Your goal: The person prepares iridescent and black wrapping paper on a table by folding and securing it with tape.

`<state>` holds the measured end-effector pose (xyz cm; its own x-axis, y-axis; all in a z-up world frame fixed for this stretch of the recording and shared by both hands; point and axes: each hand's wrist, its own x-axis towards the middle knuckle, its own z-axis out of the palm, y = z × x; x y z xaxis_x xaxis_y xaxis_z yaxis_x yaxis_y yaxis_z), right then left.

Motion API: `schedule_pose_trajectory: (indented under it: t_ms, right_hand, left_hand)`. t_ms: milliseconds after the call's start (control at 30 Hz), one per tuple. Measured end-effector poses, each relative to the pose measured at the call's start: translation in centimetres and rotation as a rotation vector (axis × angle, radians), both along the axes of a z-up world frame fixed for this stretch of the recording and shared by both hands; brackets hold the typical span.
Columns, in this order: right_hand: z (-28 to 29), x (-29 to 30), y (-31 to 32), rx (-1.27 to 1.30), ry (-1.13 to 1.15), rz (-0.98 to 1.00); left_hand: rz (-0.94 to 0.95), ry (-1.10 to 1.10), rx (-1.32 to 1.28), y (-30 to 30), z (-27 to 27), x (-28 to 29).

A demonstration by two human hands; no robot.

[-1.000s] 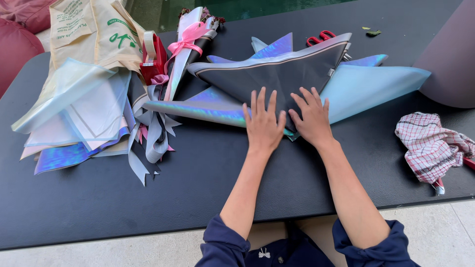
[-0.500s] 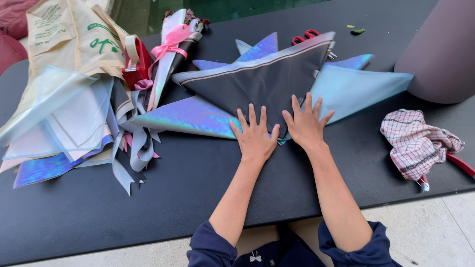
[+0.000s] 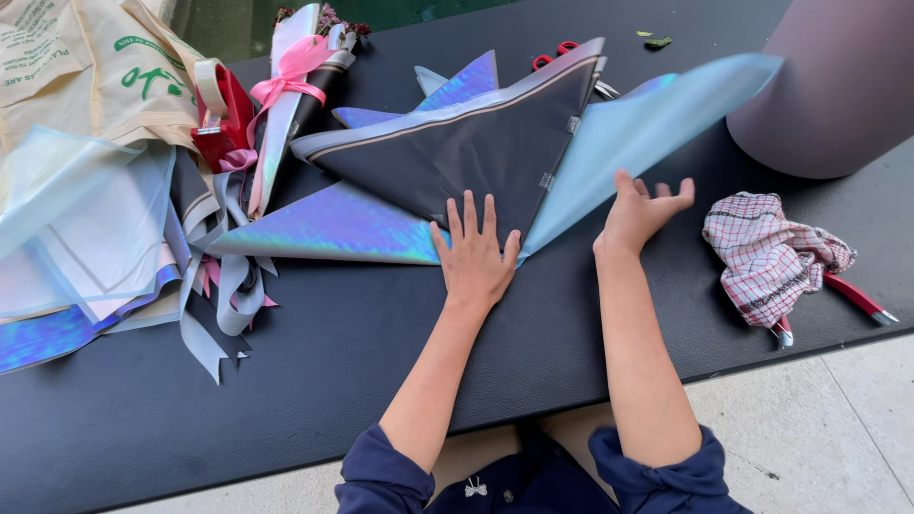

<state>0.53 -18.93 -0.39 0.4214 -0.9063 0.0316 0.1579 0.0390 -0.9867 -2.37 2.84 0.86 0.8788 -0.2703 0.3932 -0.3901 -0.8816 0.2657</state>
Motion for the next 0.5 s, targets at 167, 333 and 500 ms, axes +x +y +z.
schedule_pose_trajectory:
  t_ms: [167,333,500]
  right_hand:
    - [0.4,0.7,0.8,0.095,-0.226,0.263]
    - [-1.7,1.9,-0.9,0.267,-0.488,0.323]
    - [-4.1,2.3,-2.4,0.337,-0.420,0.223]
  left_hand:
    - [0.001,0.104,0.007,0.1,1.6,-0.8]
    - [0.002,0.097,-0.006,-0.2,1.1,-0.8]
    - [0.008,0.098,-0.055,-0.2,1.0,-0.6]
